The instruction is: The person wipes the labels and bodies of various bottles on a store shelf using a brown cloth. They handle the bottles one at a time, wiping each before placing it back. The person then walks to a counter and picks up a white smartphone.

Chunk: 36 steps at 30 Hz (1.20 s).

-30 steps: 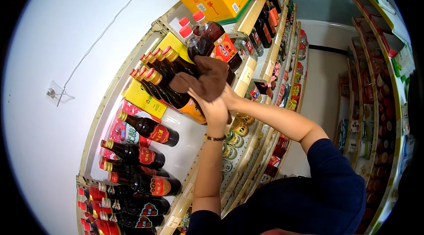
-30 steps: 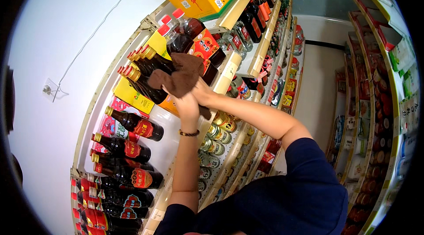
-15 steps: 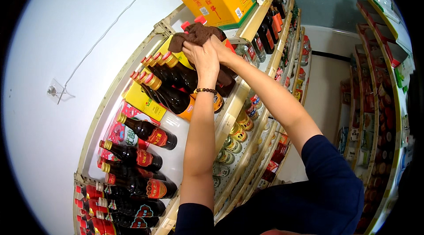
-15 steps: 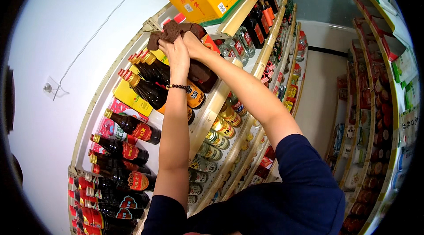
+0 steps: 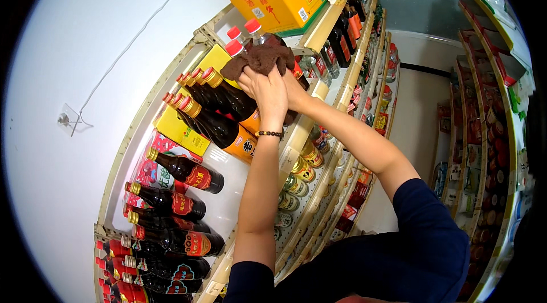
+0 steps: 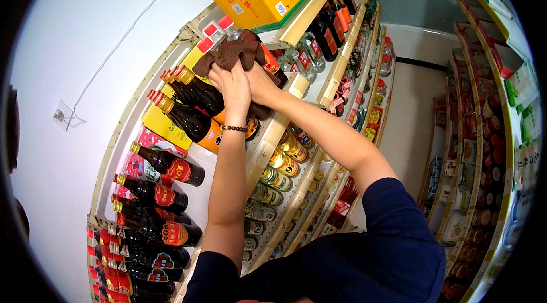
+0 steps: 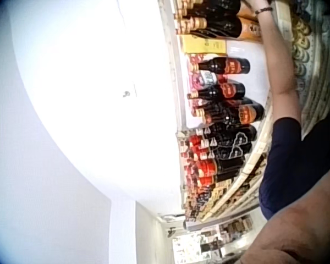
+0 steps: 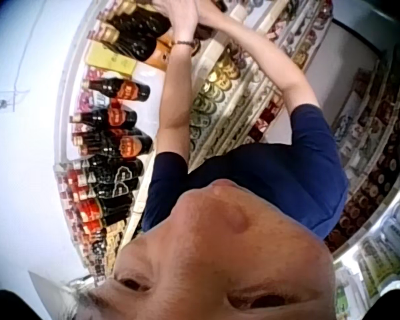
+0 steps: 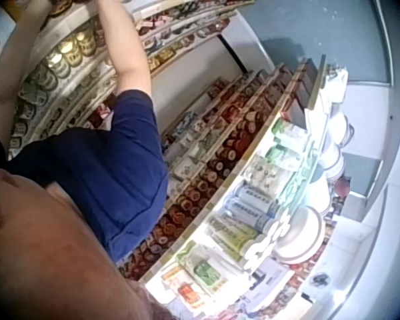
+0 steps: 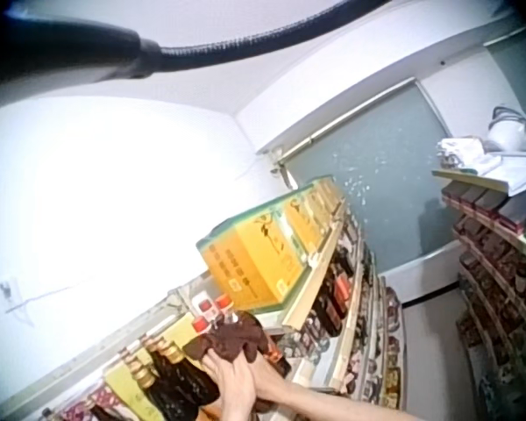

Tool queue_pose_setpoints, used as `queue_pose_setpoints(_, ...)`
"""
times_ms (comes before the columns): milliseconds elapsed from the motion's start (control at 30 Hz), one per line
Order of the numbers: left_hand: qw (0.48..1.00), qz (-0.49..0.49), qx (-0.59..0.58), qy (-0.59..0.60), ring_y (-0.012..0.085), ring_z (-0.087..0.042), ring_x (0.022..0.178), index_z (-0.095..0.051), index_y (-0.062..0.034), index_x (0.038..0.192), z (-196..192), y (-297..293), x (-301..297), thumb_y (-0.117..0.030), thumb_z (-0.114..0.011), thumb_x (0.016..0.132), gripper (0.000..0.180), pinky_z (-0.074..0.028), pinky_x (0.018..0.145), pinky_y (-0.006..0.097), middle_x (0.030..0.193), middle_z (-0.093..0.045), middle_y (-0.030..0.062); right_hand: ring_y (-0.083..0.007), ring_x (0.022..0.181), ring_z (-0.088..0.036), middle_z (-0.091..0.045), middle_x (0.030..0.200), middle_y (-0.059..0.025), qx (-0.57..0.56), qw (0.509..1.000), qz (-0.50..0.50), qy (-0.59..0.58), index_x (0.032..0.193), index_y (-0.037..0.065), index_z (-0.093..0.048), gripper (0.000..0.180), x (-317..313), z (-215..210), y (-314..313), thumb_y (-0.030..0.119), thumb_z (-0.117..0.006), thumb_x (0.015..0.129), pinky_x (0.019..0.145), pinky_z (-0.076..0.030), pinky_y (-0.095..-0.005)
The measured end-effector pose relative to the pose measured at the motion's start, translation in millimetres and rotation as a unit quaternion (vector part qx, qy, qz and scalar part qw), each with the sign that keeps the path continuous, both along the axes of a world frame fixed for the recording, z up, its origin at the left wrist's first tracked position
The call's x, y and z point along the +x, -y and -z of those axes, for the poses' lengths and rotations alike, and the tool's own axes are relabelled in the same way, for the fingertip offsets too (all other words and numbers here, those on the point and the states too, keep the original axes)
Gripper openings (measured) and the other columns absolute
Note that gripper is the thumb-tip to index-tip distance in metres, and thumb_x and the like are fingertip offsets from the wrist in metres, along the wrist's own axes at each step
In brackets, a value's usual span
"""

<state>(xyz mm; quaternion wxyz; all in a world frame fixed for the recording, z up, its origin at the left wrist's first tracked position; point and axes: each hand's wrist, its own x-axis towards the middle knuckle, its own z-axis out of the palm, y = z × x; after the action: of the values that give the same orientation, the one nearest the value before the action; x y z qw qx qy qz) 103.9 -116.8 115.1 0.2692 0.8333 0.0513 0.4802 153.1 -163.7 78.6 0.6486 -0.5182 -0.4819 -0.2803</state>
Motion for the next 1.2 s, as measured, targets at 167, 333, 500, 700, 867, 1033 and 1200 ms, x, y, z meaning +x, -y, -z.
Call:
queue_pose_setpoints(167, 0.997, 0.031, 0.057, 0.047, 0.0427, -0.032, 0.109, -0.039, 0.0125, 0.113, 26.3, 11.3, -11.9, -0.018, -0.054, 0.082, 0.046, -0.023, 0.098, 0.047, 0.11, -0.038, 0.0289, -0.0411, 0.111, -0.044, -0.047, 0.121, -0.0222, -0.047, 0.999, -0.001, -0.007, 0.119, 0.001, -0.045, 0.046, -1.9, 33.6, 14.7, 0.022, -0.058, 0.08, 0.092, -0.038, -0.0422)
queue_pose_setpoints(333, 0.994, 0.073, 0.076, 0.019, 0.0415, -0.032, 0.109, -0.034, 0.0112, 0.116, 36.9, 25.9, -33.6, -0.023, -0.053, 0.086, 0.049, -0.021, 0.099, 0.047, 0.113, -0.034, 0.0281, -0.0396, 0.103, -0.047, -0.051, 0.114, -0.0199, 0.008, 0.996, 0.084, 0.014, 0.11, 0.001, -0.051, 0.04, 16.8, 38.4, 14.9, 0.024, -0.06, 0.079, 0.09, -0.039, -0.0414)
queue_pose_setpoints(500, 0.994, 0.092, 0.053, 0.013, 0.0396, -0.033, 0.102, -0.035, 0.01, 0.102, 11.5, 37.9, -40.8, -0.035, -0.047, 0.092, 0.047, -0.021, 0.097, 0.048, 0.106, -0.035, 0.0286, -0.0346, 0.098, -0.05, -0.054, 0.104, -0.0179, -0.077, 0.977, 0.174, 0.096, 0.098, 0.003, -0.058, 0.034, 81.5, -17.0, 4.2, 0.027, -0.063, 0.075, 0.086, -0.041, -0.0405)
queue_pose_setpoints(700, 0.981, 0.13, 0.135, 0.045, 0.042, -0.029, 0.112, -0.032, 0.0102, 0.118, 5.1, 45.4, -40.5, -0.031, -0.048, 0.092, 0.052, -0.019, 0.1, 0.048, 0.119, -0.03, 0.031, -0.0289, 0.105, -0.052, -0.058, 0.106, -0.0149, -0.031, 0.98, 0.17, 0.101, 0.105, 0.006, -0.059, 0.041, 132.2, -56.3, -21.0, 0.033, -0.063, 0.076, 0.088, -0.041, -0.0382)
queue_pose_setpoints(867, 0.977, 0.144, 0.159, 0.004, 0.0417, -0.019, 0.125, -0.013, 0.0058, 0.138, 11.0, 41.6, -40.0, -0.032, -0.048, 0.092, 0.069, -0.012, 0.105, 0.047, 0.136, -0.018, 0.0298, -0.0334, 0.098, -0.056, -0.061, 0.103, -0.0135, -0.148, 0.954, 0.259, -0.039, 0.101, 0.013, -0.06, 0.038, 156.3, -43.5, -43.5, 0.038, -0.059, 0.073, 0.077, -0.045, -0.0408)
queue_pose_setpoints(1033, 0.971, 0.157, 0.178, 0.005, 0.0405, -0.02, 0.126, -0.013, 0.0039, 0.14, 11.7, 46.3, -36.1, -0.033, -0.047, 0.091, 0.07, -0.013, 0.105, 0.047, 0.137, -0.019, 0.0283, -0.0334, 0.085, -0.061, -0.064, 0.086, -0.0112, -0.168, 0.928, 0.313, -0.112, 0.087, 0.014, -0.062, 0.024, 171.5, -45.2, -55.5, 0.029, -0.058, 0.069, 0.068, -0.047, -0.0419)
queue_pose_setpoints(1200, 0.97, 0.156, 0.183, 0.016, 0.0404, -0.022, 0.125, -0.016, 0.0028, 0.139, 14.5, 33.0, -36.0, -0.032, -0.049, 0.091, 0.068, -0.015, 0.105, 0.048, 0.136, -0.021, 0.0276, -0.0338, 0.075, -0.064, -0.064, 0.075, -0.0201, -0.094, 0.936, 0.324, -0.096, 0.068, 0.0, -0.066, 0.015, 140.8, -48.4, -61.2, 0.011, -0.058, 0.063, 0.066, -0.05, -0.0411)
